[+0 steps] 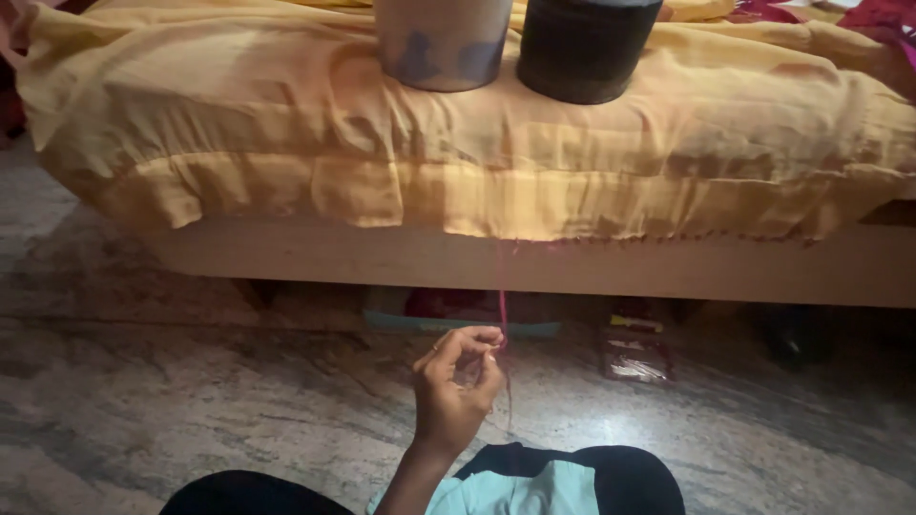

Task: Knotting and cutting thread to create decorative tassels or fringe on a garment.

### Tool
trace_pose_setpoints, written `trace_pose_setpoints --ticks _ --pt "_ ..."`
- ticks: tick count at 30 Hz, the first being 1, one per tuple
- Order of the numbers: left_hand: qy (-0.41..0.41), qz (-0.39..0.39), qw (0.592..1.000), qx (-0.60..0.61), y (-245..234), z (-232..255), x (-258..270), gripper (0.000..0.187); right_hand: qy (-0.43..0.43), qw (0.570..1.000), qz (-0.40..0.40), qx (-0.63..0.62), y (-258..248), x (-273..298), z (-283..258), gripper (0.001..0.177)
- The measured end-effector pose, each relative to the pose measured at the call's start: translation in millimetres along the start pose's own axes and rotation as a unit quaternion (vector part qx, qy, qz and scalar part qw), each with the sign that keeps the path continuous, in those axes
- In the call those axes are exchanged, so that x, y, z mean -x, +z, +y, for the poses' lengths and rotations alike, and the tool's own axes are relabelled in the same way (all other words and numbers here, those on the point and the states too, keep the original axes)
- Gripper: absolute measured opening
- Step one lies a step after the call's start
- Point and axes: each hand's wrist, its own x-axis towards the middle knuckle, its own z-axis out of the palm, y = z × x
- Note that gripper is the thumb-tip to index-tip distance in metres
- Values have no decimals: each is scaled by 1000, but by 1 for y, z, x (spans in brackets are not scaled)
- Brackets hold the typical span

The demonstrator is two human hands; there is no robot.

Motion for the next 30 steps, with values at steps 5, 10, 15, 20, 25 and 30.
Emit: trace_pose_setpoints --ticks 5,10,15,20,25,30 --pt "-10 -1 1000 -16 -2 9 -2 8 16 1000 -9 7 1 -20 -18 43" --pt "-5 -5 999 -49 -1 3 0 7 -28 964 -67 -256 6 -50 -36 39" --pt "3 9 995 -96 -2 -14 -11 8 28 986 -129 -100 17 -33 24 26" --pt "-107 9 990 88 31 -74 -52 6 -18 982 -184 33 28 -19 85 25" --pt "-275 16 909 313 46 -87 -90 9 -87 988 -113 61 16 -49 76 28" --pt "-365 -7 835 411 42 -120 -90 8 -153 985 -48 70 24 -70 63 32"
